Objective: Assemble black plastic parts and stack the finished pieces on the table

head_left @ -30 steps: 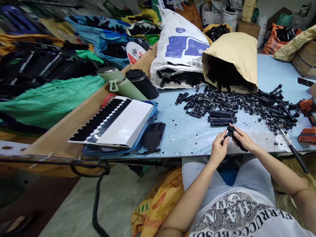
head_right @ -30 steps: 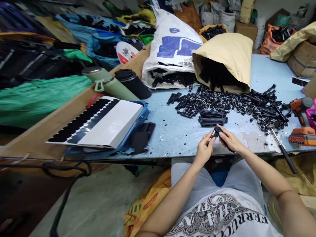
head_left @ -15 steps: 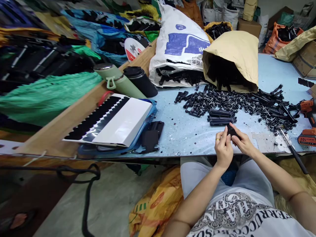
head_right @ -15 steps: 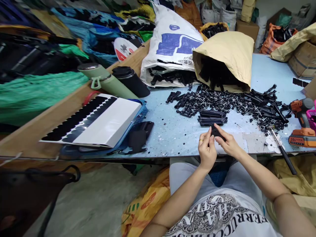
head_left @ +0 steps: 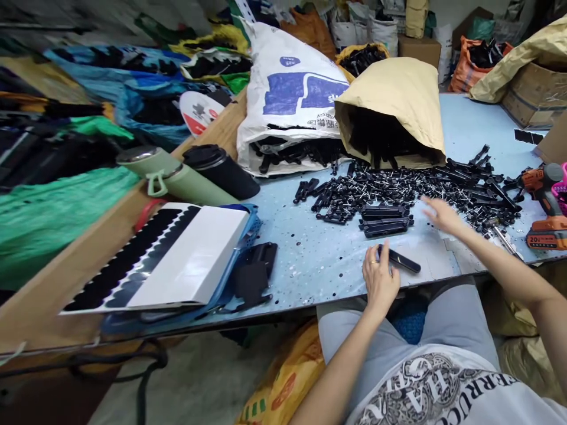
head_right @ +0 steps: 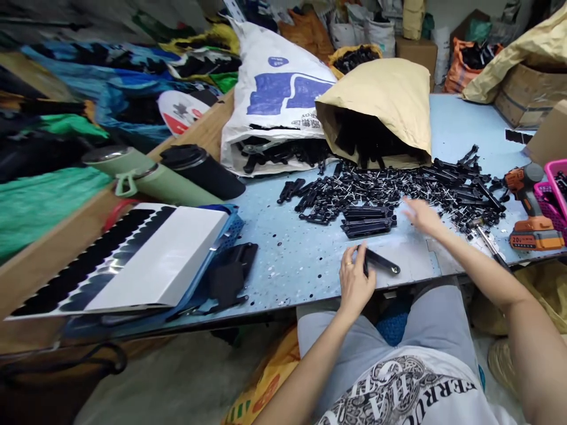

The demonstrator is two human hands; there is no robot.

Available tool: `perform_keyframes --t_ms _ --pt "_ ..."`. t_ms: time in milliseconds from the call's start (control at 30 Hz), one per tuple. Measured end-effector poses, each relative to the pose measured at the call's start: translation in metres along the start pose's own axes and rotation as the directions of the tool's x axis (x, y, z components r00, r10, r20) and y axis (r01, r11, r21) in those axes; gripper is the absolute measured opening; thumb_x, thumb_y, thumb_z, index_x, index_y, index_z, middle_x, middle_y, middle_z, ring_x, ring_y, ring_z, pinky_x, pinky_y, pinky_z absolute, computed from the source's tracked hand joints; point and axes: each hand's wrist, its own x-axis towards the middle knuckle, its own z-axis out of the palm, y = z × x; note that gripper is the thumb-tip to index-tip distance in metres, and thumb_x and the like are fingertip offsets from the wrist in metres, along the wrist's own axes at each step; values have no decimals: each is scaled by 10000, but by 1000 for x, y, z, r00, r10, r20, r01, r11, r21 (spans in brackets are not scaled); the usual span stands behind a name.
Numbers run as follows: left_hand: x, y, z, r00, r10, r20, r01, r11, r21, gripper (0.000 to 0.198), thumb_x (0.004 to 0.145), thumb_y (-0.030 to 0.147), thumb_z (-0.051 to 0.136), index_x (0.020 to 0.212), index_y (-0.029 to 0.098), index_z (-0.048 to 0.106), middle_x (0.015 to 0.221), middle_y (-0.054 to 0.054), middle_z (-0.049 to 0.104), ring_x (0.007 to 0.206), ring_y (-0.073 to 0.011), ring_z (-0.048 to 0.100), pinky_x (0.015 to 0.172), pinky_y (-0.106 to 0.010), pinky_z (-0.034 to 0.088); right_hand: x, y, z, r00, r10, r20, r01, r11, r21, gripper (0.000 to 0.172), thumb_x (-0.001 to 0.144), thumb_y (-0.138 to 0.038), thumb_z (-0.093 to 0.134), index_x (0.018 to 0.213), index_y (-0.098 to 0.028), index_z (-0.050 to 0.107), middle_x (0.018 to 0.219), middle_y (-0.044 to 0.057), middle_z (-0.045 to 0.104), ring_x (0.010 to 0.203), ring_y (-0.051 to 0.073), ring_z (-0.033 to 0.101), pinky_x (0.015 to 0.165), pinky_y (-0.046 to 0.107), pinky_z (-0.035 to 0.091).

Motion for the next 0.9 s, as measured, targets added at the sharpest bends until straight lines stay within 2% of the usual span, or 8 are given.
perform_keyframes --t_ms 100,200,367,433,533,633,767,900 --pt "17 1 -9 885 265 383 -339 930 139 469 816 108 460 1245 289 522 1333 -78 470 1335 -310 285 1072 -646 159 46 56 -41 951 226 -211 -291 884 -366 471 943 -286 316 1376 -102 346 1222 196 508 1125 299 431 900 411 390" --pt "35 7 -13 776 309 550 -467 867 172 425 852 76 385 1177 272 577 1161 -80 588 1182 -237 474 1083 -596 188 81 82 -65 952 294 -81 -286 768 -573 470 906 -157 331 1369 -83 306 1155 220 529 1080 292 449 858 387 376" --pt "29 10 -20 824 171 540 -404 845 349 482 849 71 383 1298 218 479 1217 -131 531 1177 -255 464 1040 -507 297 82 65 -74 956 291 34 -210 760 -615 447 856 -60 338 1276 -184 431 1098 190 538 1004 278 508 758 334 398" --pt "22 8 -24 832 130 540 -379 844 380 488 864 135 422 1347 202 412 1271 -149 492 1228 -291 408 1034 -545 273 59 46 -69 960 275 58 -186 776 -603 427 855 -76 353 1259 -175 449 1092 195 529 956 271 533 720 316 404" --pt "23 8 -28 784 131 607 -406 848 341 416 893 208 434 1309 226 446 1188 -114 555 1145 -281 471 999 -526 312 6 15 -49 938 237 252 -86 865 -495 349 871 -133 388 1202 -132 496 992 163 575 826 217 569 688 285 408" --pt "32 6 -25 743 153 651 -435 850 297 320 916 215 393 1208 217 525 1019 -85 605 993 -246 539 880 -415 411 -46 -3 -25 881 152 449 39 920 -389 264 882 -166 407 1086 -136 573 911 112 599 781 182 572 689 261 403" --pt "37 0 -18 791 180 584 -403 872 276 309 914 261 418 1199 188 512 1014 -90 579 986 -236 526 835 -350 428 -76 1 -16 870 -162 466 378 825 -421 211 877 -135 431 1020 -134 587 1033 139 554 906 213 538 767 308 389" --pt "35 -2 -13 776 241 583 -406 898 169 357 920 246 383 1262 167 453 1101 -90 558 1040 -221 501 915 -348 404 -75 8 -20 681 -494 540 713 615 -337 209 946 -285 406 943 -154 569 943 94 571 895 199 527 870 357 353"
